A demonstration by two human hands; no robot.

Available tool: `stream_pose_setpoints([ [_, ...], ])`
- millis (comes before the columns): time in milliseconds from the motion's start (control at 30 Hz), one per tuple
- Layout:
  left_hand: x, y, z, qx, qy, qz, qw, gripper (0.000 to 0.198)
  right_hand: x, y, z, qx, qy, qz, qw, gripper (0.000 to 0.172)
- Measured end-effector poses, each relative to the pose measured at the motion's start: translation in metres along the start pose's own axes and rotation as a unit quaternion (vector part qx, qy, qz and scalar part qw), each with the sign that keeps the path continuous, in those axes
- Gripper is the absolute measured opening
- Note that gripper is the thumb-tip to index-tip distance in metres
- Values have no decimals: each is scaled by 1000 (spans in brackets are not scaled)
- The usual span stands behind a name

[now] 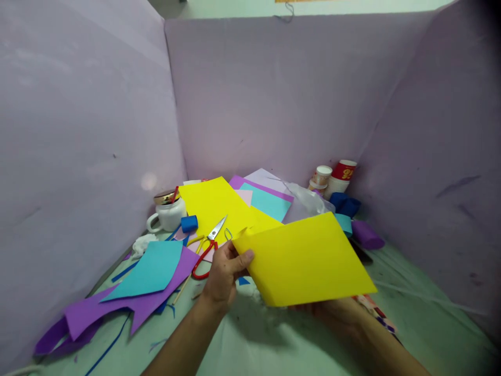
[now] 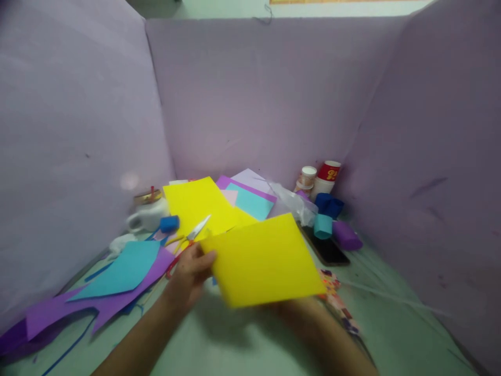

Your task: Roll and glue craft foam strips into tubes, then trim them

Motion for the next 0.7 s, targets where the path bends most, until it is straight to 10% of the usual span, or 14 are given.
stream_pose_setpoints([
  [333,6,-3,2,-42,71,19,996,47,-43,-16,-2,-21,28,41,999,45],
  [700,-1,-16,-6,-35,65,111,991,40,-21,9,-1,-23,151,80,985,45],
])
Point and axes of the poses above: each hand's wrist, its own z-axis towards the middle knuckle, its own x-axis out of the back of the hand, y = z × x, the point moved 6 cm from there along z, towards the middle knuckle, and after that the axes turned 3 degrees about y, right-handed, at the moved point
